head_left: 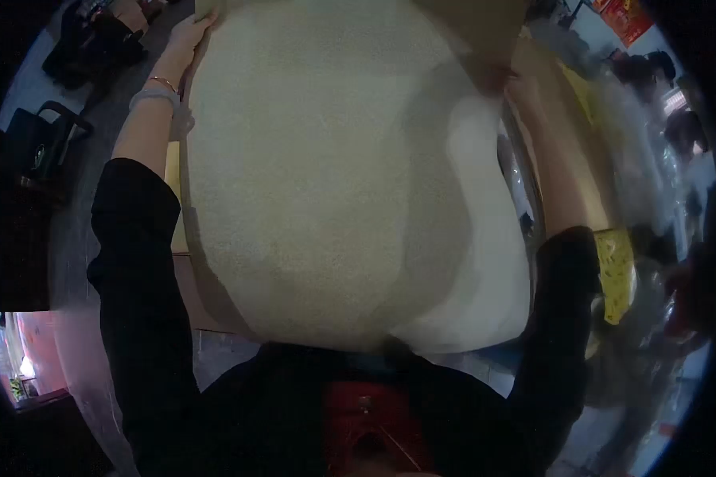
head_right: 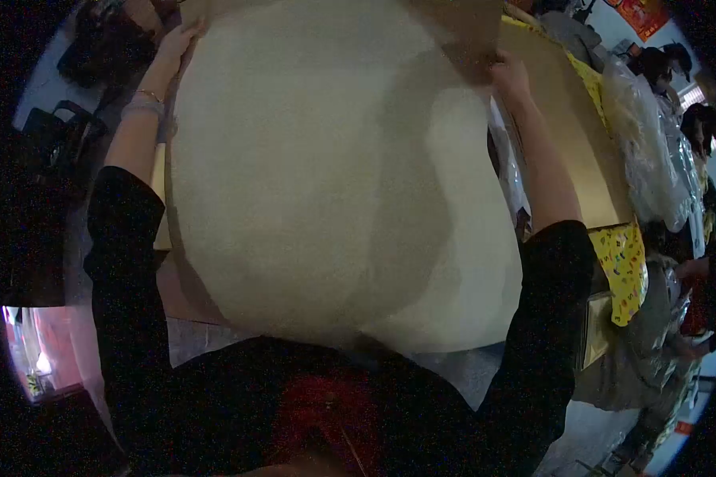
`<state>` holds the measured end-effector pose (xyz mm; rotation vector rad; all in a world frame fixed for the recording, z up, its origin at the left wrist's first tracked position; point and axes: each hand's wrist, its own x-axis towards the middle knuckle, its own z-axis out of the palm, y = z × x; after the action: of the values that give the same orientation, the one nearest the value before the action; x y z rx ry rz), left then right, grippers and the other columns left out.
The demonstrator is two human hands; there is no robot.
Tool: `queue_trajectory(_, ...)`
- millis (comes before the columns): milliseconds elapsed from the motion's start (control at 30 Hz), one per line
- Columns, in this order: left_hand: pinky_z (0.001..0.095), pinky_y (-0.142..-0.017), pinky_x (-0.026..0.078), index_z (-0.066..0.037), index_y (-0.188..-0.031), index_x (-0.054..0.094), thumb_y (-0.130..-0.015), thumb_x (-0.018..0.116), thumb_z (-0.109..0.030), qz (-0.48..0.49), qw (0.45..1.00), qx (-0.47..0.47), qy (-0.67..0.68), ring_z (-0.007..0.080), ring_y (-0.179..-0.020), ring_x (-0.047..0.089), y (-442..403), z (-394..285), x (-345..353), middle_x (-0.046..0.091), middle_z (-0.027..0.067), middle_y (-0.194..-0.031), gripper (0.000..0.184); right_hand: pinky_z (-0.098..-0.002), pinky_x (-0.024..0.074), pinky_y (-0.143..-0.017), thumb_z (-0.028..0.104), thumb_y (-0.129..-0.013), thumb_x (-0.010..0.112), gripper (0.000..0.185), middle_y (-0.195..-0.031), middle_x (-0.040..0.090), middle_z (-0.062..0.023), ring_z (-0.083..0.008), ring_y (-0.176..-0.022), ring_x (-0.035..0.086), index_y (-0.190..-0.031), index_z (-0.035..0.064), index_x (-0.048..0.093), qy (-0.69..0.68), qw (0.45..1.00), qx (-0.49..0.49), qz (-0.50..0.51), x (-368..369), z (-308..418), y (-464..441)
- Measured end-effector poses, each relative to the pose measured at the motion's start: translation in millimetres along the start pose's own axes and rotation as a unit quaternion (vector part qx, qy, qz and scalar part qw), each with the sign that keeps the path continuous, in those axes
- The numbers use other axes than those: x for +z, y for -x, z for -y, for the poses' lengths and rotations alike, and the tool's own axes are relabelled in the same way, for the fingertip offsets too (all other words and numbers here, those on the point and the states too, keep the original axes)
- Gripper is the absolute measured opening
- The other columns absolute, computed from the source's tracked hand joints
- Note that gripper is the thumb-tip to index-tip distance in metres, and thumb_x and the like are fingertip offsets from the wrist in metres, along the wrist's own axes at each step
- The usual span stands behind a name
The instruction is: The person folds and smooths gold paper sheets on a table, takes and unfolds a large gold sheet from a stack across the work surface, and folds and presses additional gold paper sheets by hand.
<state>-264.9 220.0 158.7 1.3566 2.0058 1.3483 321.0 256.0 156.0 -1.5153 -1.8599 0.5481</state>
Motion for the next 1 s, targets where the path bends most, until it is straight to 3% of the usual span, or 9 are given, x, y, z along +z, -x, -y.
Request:
queue_trajectory(167, 0.0324, -0.085, 0.042, -0.004, -0.12, 0.058, -0.086, 0.063, -0.044, 0.056, 0.988, 0.031, -0.142, 0.0191, -0.102, 0.054, -21.6, 24.8, 29.4, 0.057, 0.0055, -0.115, 0.053, -0.03, 0.0474, -0.059, 0.01, -0.086, 0.061, 0.023, -0.087, 0.064, -0.009, -0.016, -0.068, 0.061, -0.104, -0.003, 0.061, 0.004, 0.999, 0.032, 0.014, 40.2, -46.5, -46.8)
queue_trajectory(233, 0.0327, -0.085, 0.042, -0.004, -0.12, 0.057, -0.087, 0.062, -0.044, 0.067, 0.984, 0.045, -0.16, 0.0189, -0.102, 0.054, -9.5, 18.3, 32.4, 0.056, 0.0049, -0.114, 0.052, -0.0288, 0.0493, -0.059, 0.01, -0.088, 0.061, 0.023, -0.09, 0.064, -0.0088, -0.015, -0.067, 0.061, -0.107, -0.0034, 0.059, -0.189, 0.98, 0.067, 0.009, 36.7, -60.7, -40.9)
queue_trajectory(267, 0.0329, -0.085, 0.042, -0.004, -0.12, 0.057, -0.087, 0.062, -0.044, 0.071, 0.985, 0.048, -0.15, 0.0188, -0.101, 0.053, -12.8, 25.1, 34.5, 0.056, 0.0046, -0.114, 0.052, -0.0288, 0.0493, -0.059, 0.01, -0.088, 0.061, 0.023, -0.09, 0.064, -0.0088, -0.015, -0.067, 0.061, -0.107, -0.0034, 0.059, -0.189, 0.979, 0.072, 0.012, 43.8, -69.3, -47.9)
queue_trajectory(400, 0.0335, -0.085, 0.042, -0.003, -0.12, 0.056, -0.088, 0.062, -0.043, 0.104, 0.993, 0.037, 0.038, 0.0184, -0.1, 0.053, 3.8, 24.7, 37.1, 0.055, 0.0036, -0.113, 0.051, -0.0266, 0.0504, -0.065, 0.012, -0.091, 0.057, 0.027, -0.093, 0.064, -0.0092, -0.0157, -0.074, 0.063, -0.113, -0.0033, 0.055, -0.31, 0.949, 0.058, 0.027, 26.5, -63.3, -27.5)
queue_trajectory(533, 0.0341, -0.085, 0.041, -0.003, -0.12, 0.055, -0.089, 0.061, -0.041, 0.179, 0.953, 0.004, 0.243, 0.018, -0.099, 0.052, 45.8, 29.8, 45.6, 0.054, 0.0025, -0.112, 0.05, -0.0288, 0.0503, -0.075, 0.011, -0.092, 0.055, 0.029, -0.096, 0.065, -0.0099, -0.0194, -0.086, 0.064, -0.117, -0.0028, 0.052, -0.35, 0.934, 0.048, 0.046, 27.2, -65.4, -34.6)
queue_trajectory(600, 0.0277, -0.081, 0.043, -0.004, -0.123, 0.05, -0.087, 0.065, -0.035, 0.187, 0.963, -0.036, 0.192, 0.0142, -0.09, 0.055, 95.9, 24.5, 62.2, 0.059, 0.0032, -0.105, 0.049, -0.0294, 0.0498, -0.076, 0.012, -0.092, 0.055, 0.029, -0.096, 0.065, -0.0101, -0.0195, -0.086, 0.064, -0.117, -0.0031, 0.051, -0.322, 0.945, 0.013, 0.048, 18.5, -72.2, -29.5)
queue_trajectory(667, 0.0274, -0.081, 0.043, -0.002, -0.119, 0.053, -0.084, 0.067, -0.037, 0.291, 0.936, -0.131, 0.148, 0.0134, -0.089, 0.055, 106.4, 58.3, 79.9, 0.059, 0.0033, -0.103, 0.051, -0.03, 0.0493, -0.078, 0.012, -0.093, 0.055, 0.029, -0.096, 0.065, -0.0103, -0.0195, -0.087, 0.063, -0.117, -0.0035, 0.05, -0.293, 0.955, -0.024, 0.047, 9.3, -87.5, -34.5)
queue_trajectory(867, 0.0246, -0.071, 0.041, -0.002, -0.105, 0.058, -0.088, 0.065, -0.03, 0.37, 0.913, -0.14, 0.103, 0.0085, -0.08, 0.05, 167.1, 38.2, 103.4, 0.057, 0.0001, -0.09, 0.033, -0.0289, 0.0484, -0.079, 0.015, -0.094, 0.054, 0.029, -0.1, 0.065, -0.0102, -0.0173, -0.088, 0.062, -0.116, -0.0035, 0.05, -0.31, 0.95, 0.01, 0.035, -5.2, -88.2, -28.0)
queue_trajectory(1000, 0.0246, -0.063, 0.043, -0.004, -0.092, 0.064, -0.085, 0.069, -0.026, 0.258, 0.962, -0.091, -0.026, 0.0104, -0.067, 0.052, 156.7, 46.8, 102.8, 0.059, -0.0025, -0.077, 0.024, -0.031, 0.0465, -0.086, 0.019, -0.095, 0.053, 0.03, -0.104, 0.065, -0.0099, -0.0174, -0.092, 0.061, -0.116, -0.0022, 0.052, -0.274, 0.961, 0.015, 0.024, -4.5, -82.4, -8.2)
